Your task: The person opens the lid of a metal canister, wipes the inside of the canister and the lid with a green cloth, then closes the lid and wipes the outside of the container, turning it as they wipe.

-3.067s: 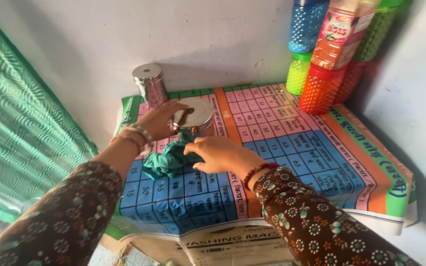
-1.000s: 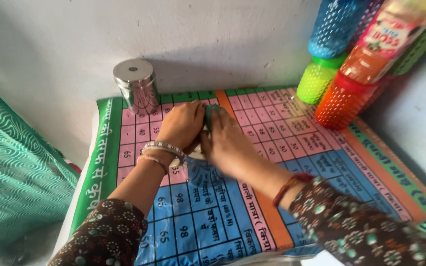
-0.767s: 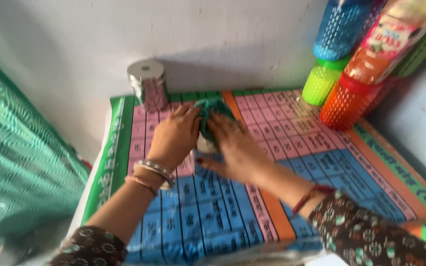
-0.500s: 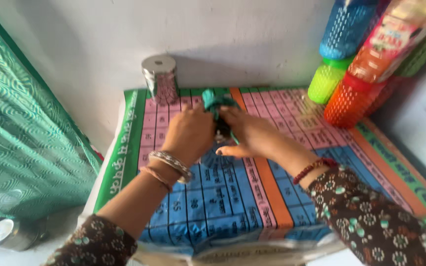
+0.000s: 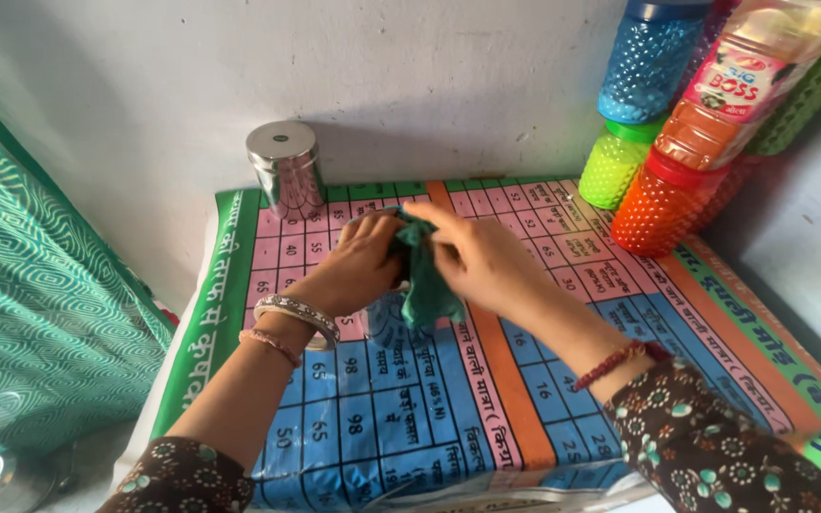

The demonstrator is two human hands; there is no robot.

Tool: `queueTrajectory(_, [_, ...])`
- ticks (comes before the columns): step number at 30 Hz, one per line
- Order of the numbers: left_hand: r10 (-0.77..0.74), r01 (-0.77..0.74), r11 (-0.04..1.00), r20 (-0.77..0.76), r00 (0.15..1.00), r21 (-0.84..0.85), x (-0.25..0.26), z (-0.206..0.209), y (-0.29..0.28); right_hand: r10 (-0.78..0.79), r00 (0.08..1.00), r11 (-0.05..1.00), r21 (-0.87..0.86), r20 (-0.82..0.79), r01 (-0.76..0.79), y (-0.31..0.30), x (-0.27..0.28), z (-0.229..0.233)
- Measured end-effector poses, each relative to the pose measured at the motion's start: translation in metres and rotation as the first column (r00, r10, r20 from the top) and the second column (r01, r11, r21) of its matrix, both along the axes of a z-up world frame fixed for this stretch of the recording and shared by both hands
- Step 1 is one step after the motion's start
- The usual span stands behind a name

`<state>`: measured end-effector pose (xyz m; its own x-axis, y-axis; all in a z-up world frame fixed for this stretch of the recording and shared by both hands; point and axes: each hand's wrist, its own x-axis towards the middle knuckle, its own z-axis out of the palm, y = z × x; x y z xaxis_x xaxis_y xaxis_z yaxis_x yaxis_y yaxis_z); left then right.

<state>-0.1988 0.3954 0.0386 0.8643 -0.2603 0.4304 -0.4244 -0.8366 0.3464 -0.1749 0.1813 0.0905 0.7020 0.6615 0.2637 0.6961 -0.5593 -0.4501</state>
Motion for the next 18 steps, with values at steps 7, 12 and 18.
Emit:
queueTrajectory(7, [0.094,-0.237,0.67,-0.236,0.967,-0.704,-0.008,-0.025,0.004,0.198,0.963,0.913,0.323,0.185,-0.25,0.008,0.011,-0.065])
queueTrajectory(12, [0.381,-0.327,0.798,0.002,0.925,-0.507,-0.043,-0.026,-0.034,0.197,0.918,0.851,0.525,-0.345,0.015,0.021,0.042,-0.092])
queueTrajectory(18, [0.207,-0.18,0.976,0.276,0.939,-0.119,-0.049,-0.014,-0.043,0.337,0.789,0.611,0.757,-0.514,0.232,0.034,0.023,-0.095])
